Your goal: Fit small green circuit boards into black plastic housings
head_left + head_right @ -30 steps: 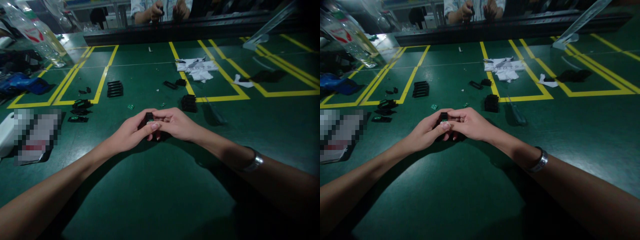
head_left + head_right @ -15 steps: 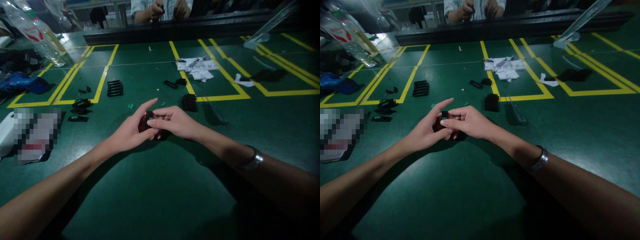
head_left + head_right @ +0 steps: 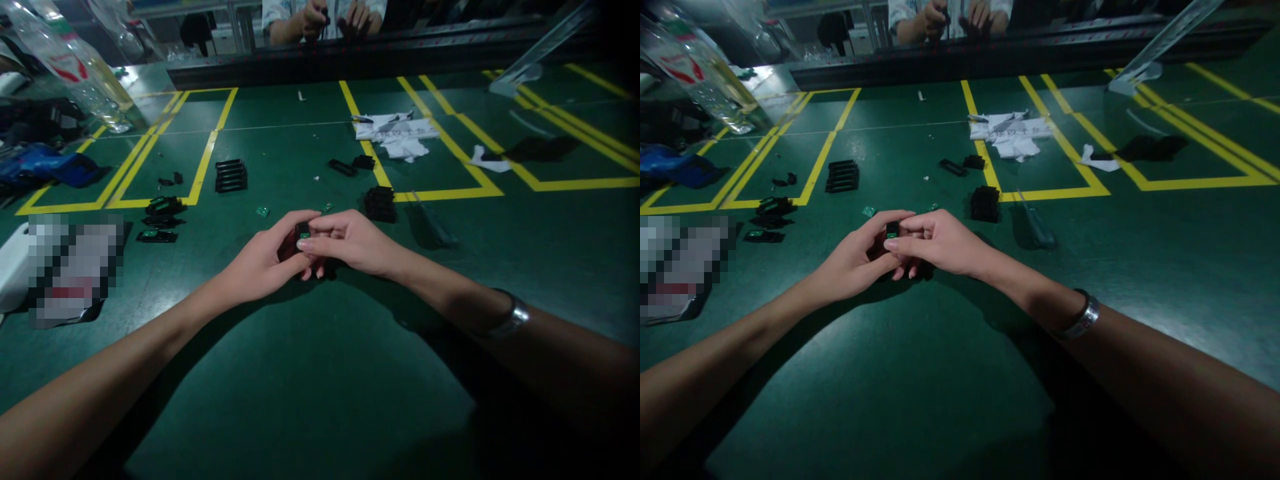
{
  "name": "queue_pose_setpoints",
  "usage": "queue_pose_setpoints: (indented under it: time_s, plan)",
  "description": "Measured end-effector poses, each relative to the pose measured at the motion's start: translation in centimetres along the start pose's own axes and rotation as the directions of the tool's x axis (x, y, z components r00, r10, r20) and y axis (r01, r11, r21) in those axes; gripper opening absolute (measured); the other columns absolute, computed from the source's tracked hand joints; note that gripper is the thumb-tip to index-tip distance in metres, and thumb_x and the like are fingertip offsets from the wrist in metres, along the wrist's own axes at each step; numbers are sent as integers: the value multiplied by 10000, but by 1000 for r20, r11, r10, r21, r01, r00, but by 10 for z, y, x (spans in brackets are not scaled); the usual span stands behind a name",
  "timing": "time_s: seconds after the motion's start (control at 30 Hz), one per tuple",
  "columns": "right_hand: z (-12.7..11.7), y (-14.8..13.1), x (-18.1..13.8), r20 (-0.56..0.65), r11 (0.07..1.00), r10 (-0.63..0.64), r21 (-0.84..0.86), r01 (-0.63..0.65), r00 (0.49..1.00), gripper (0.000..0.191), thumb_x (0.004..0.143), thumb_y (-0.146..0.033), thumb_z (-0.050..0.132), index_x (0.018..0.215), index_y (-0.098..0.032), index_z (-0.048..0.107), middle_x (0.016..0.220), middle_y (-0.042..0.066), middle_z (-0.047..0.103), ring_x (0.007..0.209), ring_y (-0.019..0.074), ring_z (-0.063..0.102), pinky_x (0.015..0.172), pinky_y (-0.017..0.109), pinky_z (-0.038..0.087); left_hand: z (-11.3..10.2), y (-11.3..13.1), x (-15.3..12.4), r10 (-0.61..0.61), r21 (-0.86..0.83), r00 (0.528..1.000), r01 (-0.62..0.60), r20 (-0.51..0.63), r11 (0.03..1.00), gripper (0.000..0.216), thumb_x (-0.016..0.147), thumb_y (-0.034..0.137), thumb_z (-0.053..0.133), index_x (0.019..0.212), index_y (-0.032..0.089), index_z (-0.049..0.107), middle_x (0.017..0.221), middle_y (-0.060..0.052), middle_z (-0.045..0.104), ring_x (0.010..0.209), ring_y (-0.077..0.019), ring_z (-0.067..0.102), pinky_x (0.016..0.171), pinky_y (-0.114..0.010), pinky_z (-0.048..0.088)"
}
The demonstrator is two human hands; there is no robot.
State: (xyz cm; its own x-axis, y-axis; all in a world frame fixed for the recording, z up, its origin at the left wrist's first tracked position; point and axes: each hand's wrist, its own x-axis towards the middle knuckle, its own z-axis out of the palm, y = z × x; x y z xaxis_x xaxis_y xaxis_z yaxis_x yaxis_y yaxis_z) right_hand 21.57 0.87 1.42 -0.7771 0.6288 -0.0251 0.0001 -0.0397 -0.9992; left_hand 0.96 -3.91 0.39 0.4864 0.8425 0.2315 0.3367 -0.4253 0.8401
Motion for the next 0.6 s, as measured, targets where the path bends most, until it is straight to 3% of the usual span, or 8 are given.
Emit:
queue_pose_setpoints:
  time_s: [0.6]
  plan:
    - [1,-4,-1,23,995,22,99,-24,999,312,889,-393,801,756,-143,670,723,62,785,652,160,757,597,243,604,1,1,0,4,-47,1000,-3,2,999,526,1008,332,642,1486,219,454,997,-42,740,762,-143,714,712,-271,582]
